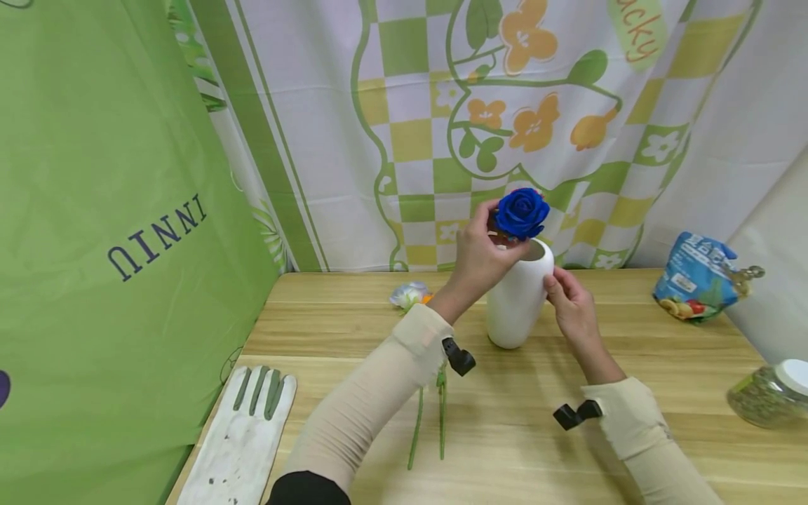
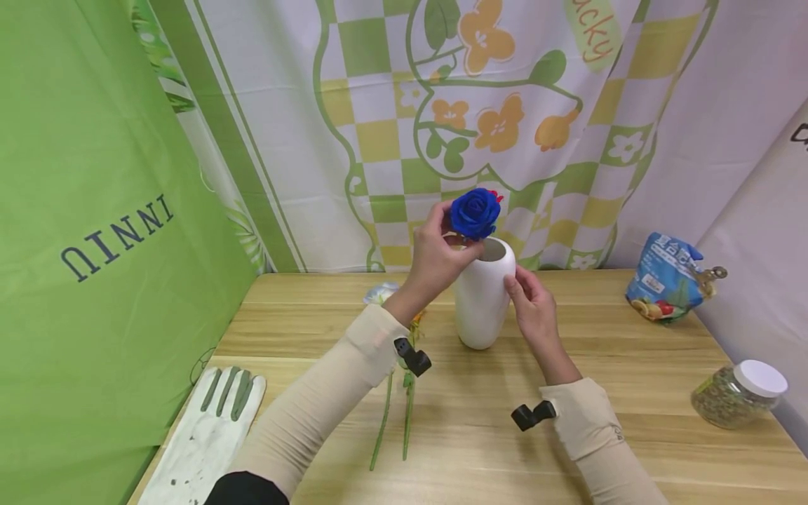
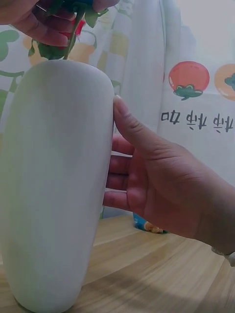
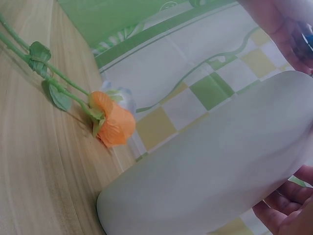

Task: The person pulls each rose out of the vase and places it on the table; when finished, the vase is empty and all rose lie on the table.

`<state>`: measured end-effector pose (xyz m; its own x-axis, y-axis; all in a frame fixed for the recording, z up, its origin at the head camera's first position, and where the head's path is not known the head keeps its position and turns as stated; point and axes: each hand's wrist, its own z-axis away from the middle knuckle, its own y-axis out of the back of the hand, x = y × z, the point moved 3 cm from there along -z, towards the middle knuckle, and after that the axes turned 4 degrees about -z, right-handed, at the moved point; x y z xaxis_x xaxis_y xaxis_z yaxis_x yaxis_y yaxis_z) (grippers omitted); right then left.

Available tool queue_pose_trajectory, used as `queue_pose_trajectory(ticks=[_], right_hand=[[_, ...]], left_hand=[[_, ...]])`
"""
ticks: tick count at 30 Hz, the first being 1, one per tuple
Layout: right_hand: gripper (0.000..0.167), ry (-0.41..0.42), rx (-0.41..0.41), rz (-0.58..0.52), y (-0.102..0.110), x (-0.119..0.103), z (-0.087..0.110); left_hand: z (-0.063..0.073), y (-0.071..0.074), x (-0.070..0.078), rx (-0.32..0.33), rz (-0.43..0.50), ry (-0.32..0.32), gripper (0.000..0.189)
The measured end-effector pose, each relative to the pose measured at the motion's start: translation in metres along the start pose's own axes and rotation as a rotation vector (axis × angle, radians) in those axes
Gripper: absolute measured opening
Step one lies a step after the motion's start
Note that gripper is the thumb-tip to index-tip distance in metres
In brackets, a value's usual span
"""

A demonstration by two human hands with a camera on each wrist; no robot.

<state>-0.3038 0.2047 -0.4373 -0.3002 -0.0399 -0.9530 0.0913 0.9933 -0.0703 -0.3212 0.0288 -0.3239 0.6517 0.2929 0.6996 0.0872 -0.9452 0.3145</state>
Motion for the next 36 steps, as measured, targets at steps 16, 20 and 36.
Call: queue_pose_trajectory(ticks=[16,20,36], right_hand=[[0.016,-0.012,-0.001,0.023,0.001,0.001,-0.001],[0.015,-0.023,0.002,0.028,0.002,0.001,-0.001],[0.019,-0.006,-0.008,0.041,0.003,0.001,-0.001]], left_hand=[[-0.011,0.009,0.009,0.039,0.057,-0.015,0.052],[-0.013,0.011,0.013,0.068,0.086,-0.021,0.050],[-0.024,0.033,0.038,0.108,0.116,-0.051,0.052]])
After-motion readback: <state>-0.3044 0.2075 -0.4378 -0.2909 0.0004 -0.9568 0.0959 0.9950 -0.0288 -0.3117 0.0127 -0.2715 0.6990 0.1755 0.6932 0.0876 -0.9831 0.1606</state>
